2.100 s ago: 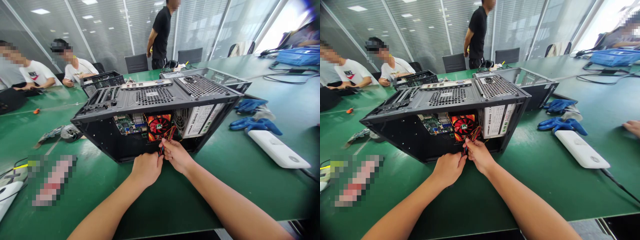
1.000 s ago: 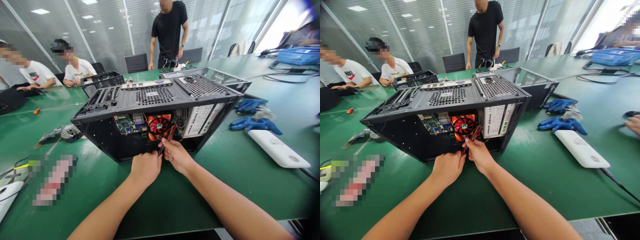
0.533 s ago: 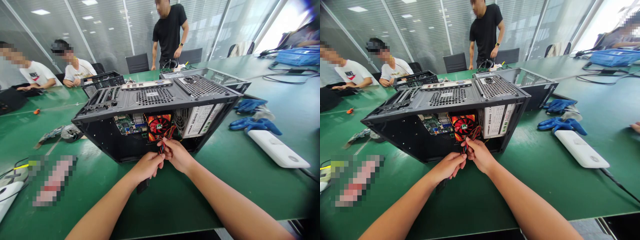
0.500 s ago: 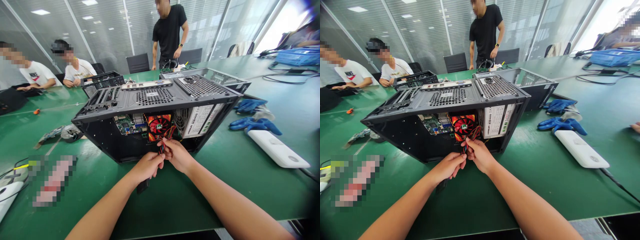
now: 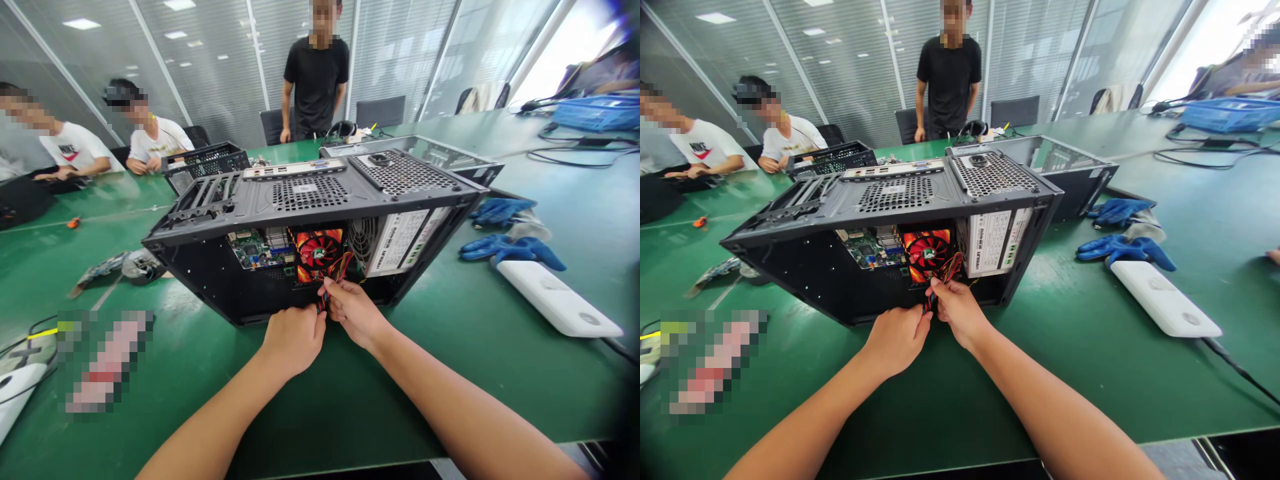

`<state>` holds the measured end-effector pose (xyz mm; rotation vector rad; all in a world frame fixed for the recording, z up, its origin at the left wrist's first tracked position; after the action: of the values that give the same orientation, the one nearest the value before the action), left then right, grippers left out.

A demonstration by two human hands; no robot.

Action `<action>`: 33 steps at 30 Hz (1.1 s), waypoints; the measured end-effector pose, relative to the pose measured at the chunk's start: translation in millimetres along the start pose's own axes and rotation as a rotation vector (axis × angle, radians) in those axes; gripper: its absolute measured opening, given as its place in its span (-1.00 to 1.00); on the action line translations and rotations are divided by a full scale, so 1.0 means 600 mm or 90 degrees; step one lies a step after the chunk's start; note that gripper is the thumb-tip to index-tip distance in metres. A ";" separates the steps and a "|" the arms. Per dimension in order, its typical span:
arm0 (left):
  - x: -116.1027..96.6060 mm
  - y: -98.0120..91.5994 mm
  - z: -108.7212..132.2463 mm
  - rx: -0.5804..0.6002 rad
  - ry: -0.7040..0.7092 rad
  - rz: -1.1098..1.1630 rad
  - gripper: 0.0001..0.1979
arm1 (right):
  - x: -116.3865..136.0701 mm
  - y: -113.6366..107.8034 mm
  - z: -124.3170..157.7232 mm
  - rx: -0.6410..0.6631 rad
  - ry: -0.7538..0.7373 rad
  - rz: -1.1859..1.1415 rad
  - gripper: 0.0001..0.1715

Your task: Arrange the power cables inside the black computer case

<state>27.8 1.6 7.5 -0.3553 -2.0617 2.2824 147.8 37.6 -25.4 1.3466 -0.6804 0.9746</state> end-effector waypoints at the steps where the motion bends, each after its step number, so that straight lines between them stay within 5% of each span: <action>1: -0.002 0.000 0.001 -0.007 -0.003 -0.036 -0.62 | 0.000 0.000 0.000 -0.002 -0.001 0.001 -0.55; 5: -0.004 -0.001 0.001 -0.025 -0.009 -0.073 -0.61 | 0.000 0.000 0.001 -0.015 -0.006 0.010 -0.55; 8: -0.001 0.000 -0.002 -0.002 -0.007 0.047 -0.63 | 0.002 0.001 0.001 -0.011 -0.002 0.014 -0.54; 12: 0.005 0.011 -0.008 0.167 -0.030 0.406 -0.63 | 0.005 0.000 -0.003 0.009 0.003 -0.013 -0.55; 15: 0.009 0.019 -0.010 0.254 -0.056 0.539 -0.63 | 0.004 -0.001 -0.005 0.030 0.006 -0.040 -0.57; 22: 0.007 0.008 -0.006 0.026 -0.017 0.150 -0.63 | -0.002 -0.005 -0.005 0.007 -0.003 -0.004 -0.52; 26: -0.003 0.002 0.000 -0.013 -0.025 -0.027 -0.62 | -0.006 -0.004 -0.005 -0.014 -0.011 0.011 -0.53; 30: -0.005 0.002 0.001 -0.021 -0.035 -0.042 -0.63 | -0.004 -0.003 -0.003 -0.024 -0.006 0.017 -0.52; 33: 0.001 0.006 -0.003 0.007 -0.028 0.114 -0.65 | 0.002 -0.001 -0.002 -0.011 0.000 -0.002 -0.52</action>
<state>28.3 2.8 3.6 -0.5136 -2.1163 2.4204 148.9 39.3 -24.9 1.3323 -0.6851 0.9643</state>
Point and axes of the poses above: each hand's wrist, its own z-axis away from the middle knuckle, its own y-axis out of the palm, x = y × z, the point moved 3 cm from there along -z, towards the middle knuckle, and after that the axes turned 7 degrees about -y, right-handed, at the moved point
